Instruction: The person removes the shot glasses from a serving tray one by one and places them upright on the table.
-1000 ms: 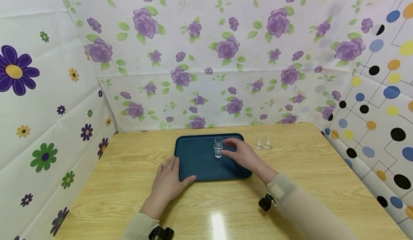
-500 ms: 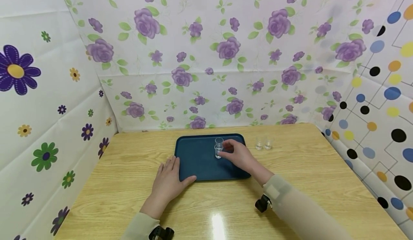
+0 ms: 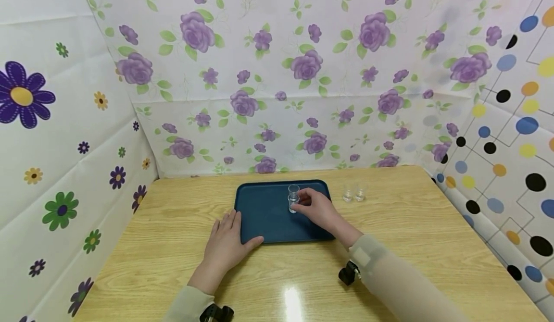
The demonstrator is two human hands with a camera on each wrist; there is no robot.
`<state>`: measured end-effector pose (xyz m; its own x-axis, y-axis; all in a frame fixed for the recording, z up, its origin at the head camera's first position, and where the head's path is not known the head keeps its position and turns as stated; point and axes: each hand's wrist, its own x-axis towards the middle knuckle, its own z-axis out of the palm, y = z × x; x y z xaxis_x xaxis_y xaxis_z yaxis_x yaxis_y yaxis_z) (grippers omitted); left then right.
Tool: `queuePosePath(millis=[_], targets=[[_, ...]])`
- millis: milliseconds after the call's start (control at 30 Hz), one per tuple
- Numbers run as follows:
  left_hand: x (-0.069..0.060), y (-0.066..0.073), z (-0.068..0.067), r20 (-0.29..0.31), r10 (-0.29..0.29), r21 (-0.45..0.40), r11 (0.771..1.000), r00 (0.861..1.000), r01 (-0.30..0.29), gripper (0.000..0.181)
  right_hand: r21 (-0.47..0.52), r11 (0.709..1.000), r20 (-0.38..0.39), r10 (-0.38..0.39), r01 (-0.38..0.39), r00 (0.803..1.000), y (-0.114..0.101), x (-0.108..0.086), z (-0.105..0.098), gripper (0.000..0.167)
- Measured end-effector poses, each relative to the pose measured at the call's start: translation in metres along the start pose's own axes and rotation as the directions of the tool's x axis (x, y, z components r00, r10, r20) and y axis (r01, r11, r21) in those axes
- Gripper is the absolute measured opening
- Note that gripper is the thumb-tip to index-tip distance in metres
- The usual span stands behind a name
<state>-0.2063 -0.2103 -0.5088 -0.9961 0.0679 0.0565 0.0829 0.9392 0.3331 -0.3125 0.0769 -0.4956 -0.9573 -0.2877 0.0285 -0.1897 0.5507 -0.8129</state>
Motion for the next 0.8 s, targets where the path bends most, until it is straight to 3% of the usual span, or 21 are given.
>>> queuePosePath(millis=[800], targets=[[-0.0022, 0.0011, -0.0034, -0.003, 0.000, -0.005, 1.000, 1.000, 0.000, 0.111, -0.051, 0.999, -0.062, -0.010, 0.007, 0.998, -0.0003, -0.0018, 0.0068, 0.030]])
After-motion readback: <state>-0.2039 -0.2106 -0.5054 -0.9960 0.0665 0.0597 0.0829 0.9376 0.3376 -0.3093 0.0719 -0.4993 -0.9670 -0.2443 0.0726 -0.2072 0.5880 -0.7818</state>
